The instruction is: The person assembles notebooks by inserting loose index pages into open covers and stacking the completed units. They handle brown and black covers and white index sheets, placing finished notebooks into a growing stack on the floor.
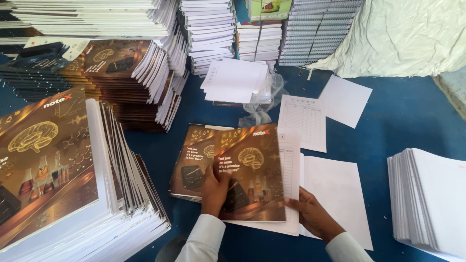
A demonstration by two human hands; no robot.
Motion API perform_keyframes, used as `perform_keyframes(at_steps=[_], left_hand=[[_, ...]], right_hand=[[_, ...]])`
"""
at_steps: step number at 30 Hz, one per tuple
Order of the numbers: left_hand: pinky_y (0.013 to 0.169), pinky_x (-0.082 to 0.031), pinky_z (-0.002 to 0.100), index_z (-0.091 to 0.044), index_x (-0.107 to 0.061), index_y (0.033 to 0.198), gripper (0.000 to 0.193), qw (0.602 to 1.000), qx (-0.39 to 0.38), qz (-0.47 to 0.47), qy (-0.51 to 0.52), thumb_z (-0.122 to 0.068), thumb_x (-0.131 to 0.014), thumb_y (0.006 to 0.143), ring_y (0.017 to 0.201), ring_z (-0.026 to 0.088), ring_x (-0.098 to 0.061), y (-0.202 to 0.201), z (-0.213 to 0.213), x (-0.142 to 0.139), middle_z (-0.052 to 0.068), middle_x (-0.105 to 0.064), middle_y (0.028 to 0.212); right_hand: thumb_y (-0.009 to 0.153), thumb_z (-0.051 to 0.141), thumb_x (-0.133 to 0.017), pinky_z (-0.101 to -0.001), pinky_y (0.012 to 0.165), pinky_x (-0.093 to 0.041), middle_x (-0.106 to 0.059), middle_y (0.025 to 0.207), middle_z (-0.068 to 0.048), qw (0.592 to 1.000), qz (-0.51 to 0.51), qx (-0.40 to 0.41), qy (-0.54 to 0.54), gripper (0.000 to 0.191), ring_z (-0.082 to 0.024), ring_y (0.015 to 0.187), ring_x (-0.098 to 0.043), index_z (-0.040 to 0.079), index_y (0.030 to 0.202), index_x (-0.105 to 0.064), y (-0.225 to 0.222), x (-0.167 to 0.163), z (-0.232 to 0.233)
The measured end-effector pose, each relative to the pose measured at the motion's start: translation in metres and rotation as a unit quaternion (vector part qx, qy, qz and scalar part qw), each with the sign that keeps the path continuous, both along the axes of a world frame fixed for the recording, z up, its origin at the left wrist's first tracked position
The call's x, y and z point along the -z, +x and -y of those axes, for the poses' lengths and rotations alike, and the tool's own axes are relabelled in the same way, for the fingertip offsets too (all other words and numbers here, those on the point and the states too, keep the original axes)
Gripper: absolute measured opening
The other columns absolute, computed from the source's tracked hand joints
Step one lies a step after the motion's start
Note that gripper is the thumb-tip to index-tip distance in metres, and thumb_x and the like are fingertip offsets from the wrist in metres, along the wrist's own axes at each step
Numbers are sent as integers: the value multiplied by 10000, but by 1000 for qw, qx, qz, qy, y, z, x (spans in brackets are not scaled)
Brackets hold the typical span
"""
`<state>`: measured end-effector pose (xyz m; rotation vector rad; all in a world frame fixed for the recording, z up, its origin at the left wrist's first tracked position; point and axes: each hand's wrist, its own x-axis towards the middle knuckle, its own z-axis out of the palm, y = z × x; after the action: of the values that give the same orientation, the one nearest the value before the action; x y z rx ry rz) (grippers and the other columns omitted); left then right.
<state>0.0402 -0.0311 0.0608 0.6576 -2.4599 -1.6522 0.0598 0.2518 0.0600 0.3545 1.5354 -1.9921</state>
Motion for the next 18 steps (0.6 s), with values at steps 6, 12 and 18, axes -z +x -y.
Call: perform_keyframes(at_steps=[6, 12, 18], left_hand=[[902, -539, 300, -22, -687, 1233, 321, 940, 18, -111, 322, -199, -589, 984, 991, 175, -694, -6, 4, 16, 81, -753, 1092], [914, -542, 290, -28, -682, 1235, 314, 884, 33, -81, 459, -176, -612, 967, 1012, 159, -684, -6, -1, 12, 73, -738, 1117], [952, -526, 276, -26, -680, 1266, 336, 891, 53, -61, 446, -174, -608, 973, 1052, 154, -682, -6, -9, 14, 72, -745, 1147]], right_hand=[[913, 45, -555, -371, 769, -641, -746, 1133, -122, 999, -37, -9, 21, 498, -191, 926, -733, 90, 1408, -532, -1, -13, -13], [951, 80, -537, -326, 651, -613, -752, 1062, -114, 997, -61, -22, 31, 470, -147, 793, -706, 112, 1420, -549, 2, -9, -19], [948, 63, -533, -320, 653, -615, -752, 1054, -103, 999, -36, -9, 29, 450, -145, 809, -722, 109, 1396, -539, 5, -1, -23]])
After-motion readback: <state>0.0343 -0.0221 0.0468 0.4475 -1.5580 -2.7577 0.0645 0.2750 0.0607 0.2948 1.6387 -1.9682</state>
